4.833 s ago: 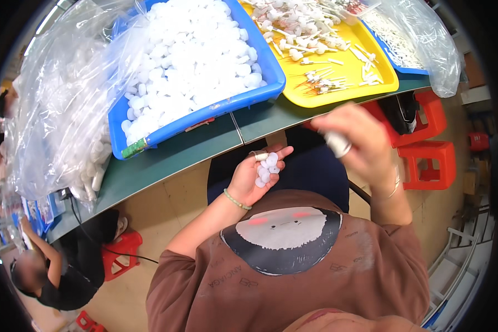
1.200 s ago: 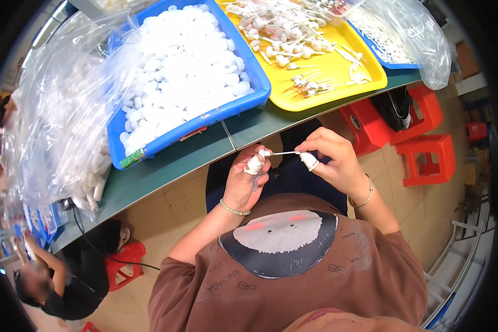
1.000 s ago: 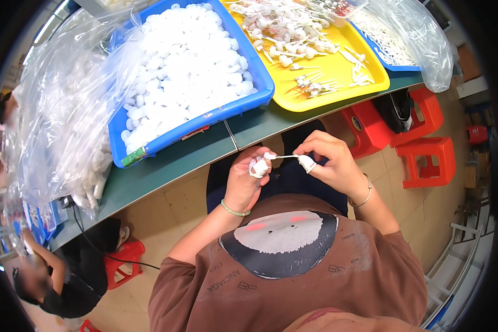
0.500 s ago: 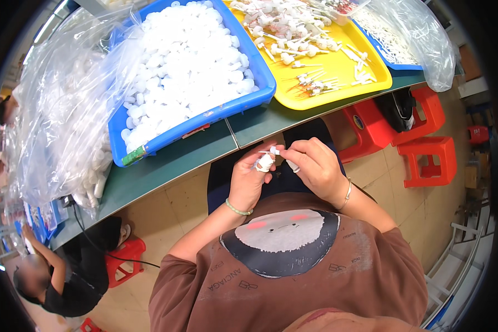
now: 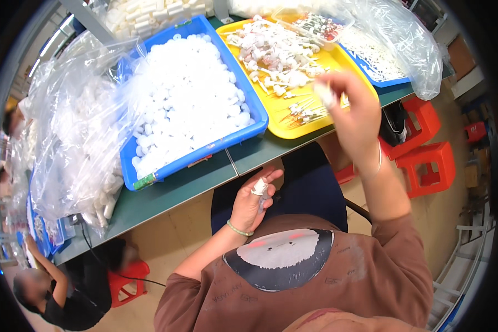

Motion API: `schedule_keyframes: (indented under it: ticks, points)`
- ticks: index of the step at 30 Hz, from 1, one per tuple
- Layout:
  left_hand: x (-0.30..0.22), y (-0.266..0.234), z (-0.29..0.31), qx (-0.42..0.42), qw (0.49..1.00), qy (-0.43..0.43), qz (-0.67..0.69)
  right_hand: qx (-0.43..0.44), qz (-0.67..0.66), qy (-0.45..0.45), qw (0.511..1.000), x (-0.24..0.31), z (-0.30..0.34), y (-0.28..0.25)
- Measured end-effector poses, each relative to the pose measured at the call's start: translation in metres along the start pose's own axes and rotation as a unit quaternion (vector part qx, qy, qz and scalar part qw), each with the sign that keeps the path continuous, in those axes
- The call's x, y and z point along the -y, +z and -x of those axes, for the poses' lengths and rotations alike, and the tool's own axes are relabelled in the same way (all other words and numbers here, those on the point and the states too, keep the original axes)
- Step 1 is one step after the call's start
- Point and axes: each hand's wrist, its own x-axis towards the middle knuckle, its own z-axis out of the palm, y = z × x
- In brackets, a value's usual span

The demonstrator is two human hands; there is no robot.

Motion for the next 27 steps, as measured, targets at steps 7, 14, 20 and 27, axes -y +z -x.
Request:
schedule_keyframes:
  ticks: [7, 14, 20, 27]
  points:
    - [0.006, -0.018, -0.004, -0.003, 0.989, -0.065, 0.134, 0.071, 0.046, -0.016, 0.996, -0.046, -0.081, 0.007]
    - [0.012, -0.019, -0.012, -0.021, 0.990, -0.099, 0.095, 0.295, 0.132, -0.063, 0.944, -0.065, -0.022, 0.003]
    - [0.007, -0.012, -0.006, -0.042, 0.992, -0.100, 0.071, 0.332, 0.146, -0.055, 0.930, -0.052, -0.032, 0.018]
    - [0.009, -0.020, -0.009, 0.025, 0.987, -0.098, 0.121, 0.336, 0.213, -0.113, 0.910, -0.062, -0.031, 0.014]
